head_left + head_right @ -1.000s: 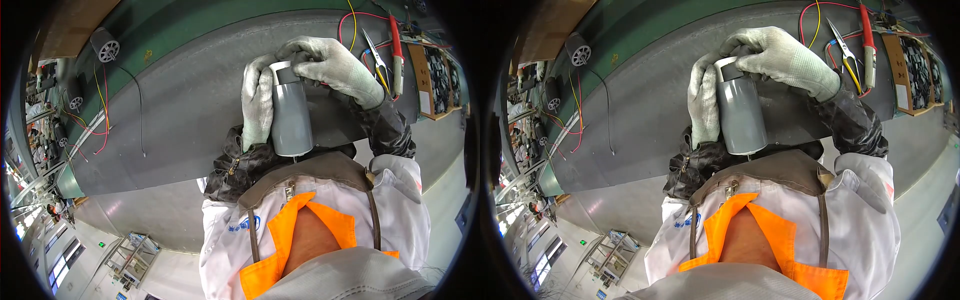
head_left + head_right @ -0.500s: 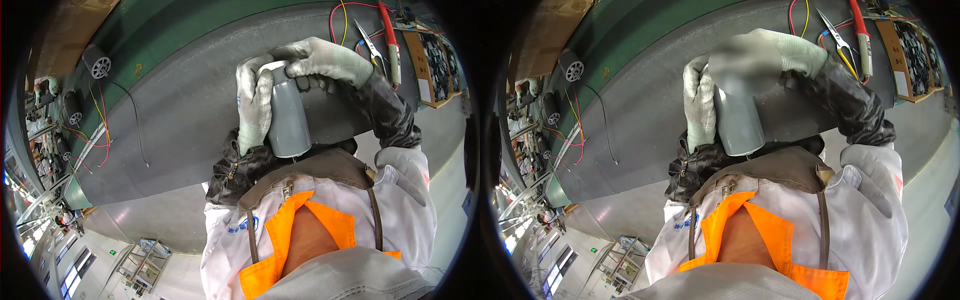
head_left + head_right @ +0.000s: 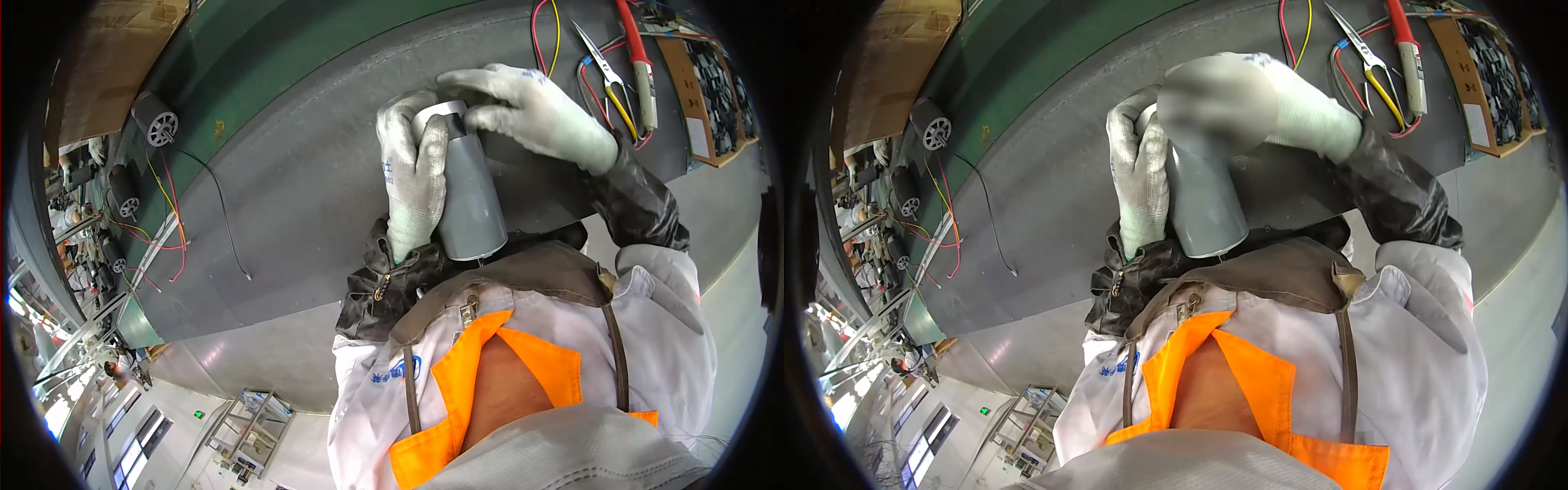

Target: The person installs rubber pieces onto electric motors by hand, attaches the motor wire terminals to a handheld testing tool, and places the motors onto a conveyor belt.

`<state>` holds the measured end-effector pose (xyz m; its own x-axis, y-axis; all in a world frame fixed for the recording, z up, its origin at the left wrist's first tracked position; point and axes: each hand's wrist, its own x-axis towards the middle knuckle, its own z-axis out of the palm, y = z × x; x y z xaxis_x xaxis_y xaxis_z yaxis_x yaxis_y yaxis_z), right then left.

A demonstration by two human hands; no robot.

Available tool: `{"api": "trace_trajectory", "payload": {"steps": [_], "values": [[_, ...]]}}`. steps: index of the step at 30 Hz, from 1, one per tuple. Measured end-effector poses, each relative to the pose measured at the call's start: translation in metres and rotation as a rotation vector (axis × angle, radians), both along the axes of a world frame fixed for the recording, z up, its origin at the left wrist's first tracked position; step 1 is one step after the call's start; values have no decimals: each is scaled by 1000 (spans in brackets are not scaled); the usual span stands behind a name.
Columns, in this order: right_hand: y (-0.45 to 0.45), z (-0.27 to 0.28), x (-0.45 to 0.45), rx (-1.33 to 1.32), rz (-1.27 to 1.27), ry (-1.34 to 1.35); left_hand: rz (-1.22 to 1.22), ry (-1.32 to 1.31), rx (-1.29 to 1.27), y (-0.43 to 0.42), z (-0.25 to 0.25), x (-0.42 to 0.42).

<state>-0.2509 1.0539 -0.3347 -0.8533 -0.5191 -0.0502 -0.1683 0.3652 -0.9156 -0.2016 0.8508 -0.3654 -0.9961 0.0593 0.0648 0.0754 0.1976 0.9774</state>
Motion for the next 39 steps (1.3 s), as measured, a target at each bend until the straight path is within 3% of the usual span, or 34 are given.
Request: {"api": "trace_trajectory", "payload": {"steps": [2, 7, 12, 16, 18, 26, 29, 33, 34, 36, 39], "values": [[-13, 1, 20, 198, -25, 261, -27, 75, -31, -10, 2, 4], [-54, -23, 41, 154, -321, 345, -52, 155, -207, -12, -2, 2], [-52, -26, 37, 143, -368, 362, -15, 132, -136, -6, -1, 0], [-39, -12, 44, -13, -378, 358, 167, 292, -208, -6, 2, 11], [-38, -13, 47, 28, -348, 568, 261, 430, -390, -11, 4, 18], [-54, -3, 26, 134, -296, 546, 234, 549, -497, -17, 6, 9], [-50, -1, 23, 86, -277, 325, 207, 524, -482, -18, 6, 8], [-61, -11, 43, -147, -434, 277, 214, 540, -488, -19, 8, 16], [-69, -17, 50, -129, -472, 407, 249, 523, -517, -23, 7, 20], [-83, -6, 55, -232, -378, 513, 350, 300, -316, -33, 4, 32], [-108, -1, 74, -495, -68, 424, 239, 195, 0, -72, -3, 44]]}}
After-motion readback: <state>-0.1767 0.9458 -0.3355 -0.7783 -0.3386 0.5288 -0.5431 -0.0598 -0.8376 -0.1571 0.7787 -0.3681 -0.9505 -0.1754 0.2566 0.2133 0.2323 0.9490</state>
